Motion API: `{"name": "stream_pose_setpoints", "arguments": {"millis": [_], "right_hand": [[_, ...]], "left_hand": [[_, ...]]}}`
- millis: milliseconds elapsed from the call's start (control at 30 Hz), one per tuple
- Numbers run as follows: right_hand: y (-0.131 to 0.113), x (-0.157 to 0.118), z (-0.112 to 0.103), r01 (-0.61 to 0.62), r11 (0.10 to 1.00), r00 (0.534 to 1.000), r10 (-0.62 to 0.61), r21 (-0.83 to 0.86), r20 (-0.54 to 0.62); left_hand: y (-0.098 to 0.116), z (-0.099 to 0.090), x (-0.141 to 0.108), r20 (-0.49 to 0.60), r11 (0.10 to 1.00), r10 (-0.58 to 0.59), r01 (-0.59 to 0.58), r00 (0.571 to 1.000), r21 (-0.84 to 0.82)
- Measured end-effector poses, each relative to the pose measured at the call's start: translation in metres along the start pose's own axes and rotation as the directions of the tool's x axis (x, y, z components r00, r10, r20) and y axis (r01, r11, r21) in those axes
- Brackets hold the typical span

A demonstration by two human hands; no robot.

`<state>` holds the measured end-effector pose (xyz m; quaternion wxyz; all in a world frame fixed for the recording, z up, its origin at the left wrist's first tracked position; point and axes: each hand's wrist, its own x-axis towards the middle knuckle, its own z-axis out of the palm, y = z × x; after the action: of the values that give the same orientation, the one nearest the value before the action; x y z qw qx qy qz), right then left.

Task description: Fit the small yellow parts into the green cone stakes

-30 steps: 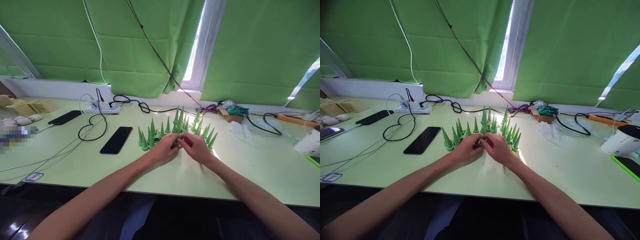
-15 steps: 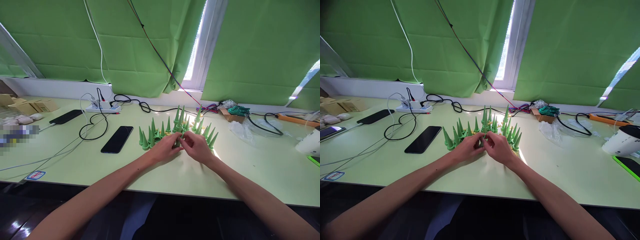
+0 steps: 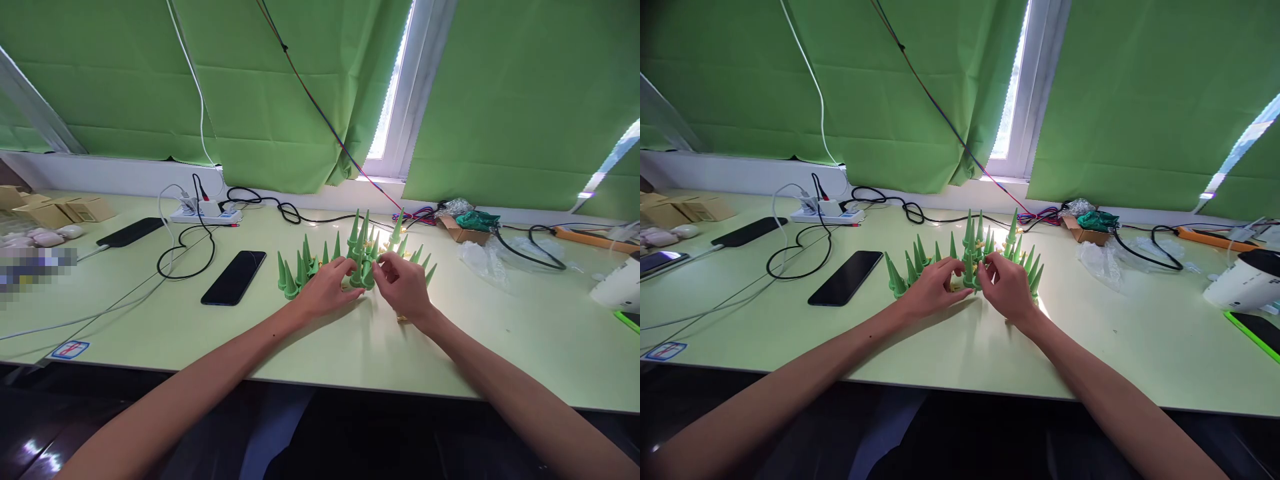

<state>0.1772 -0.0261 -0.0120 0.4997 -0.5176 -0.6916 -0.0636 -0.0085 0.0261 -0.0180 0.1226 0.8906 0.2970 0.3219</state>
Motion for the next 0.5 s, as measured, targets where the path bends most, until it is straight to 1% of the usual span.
{"name": "stream_pose_setpoints", "arguments": {"millis": [133,333,500], "right_hand": [[0.004,0.001,0.001,-0.05,0.999,0.998,0.05,-0.018,0.041],[0.011,0.003,0.003,-0.096,0.994,0.991,0.1,-0.045,0.091],[0.012,0.004,0.002,-0.13,0.987,0.983,0.14,-0.095,0.116]], "left_hand": [[0.002,0.0,-0.001,-0.01,0.998,-0.056,0.057,0.998,0.041],[0.003,0.001,-0.003,-0.059,0.991,-0.106,0.11,0.993,0.072],[0.003,0.0,-0.002,-0.111,0.989,-0.109,0.118,0.988,0.084]]}}
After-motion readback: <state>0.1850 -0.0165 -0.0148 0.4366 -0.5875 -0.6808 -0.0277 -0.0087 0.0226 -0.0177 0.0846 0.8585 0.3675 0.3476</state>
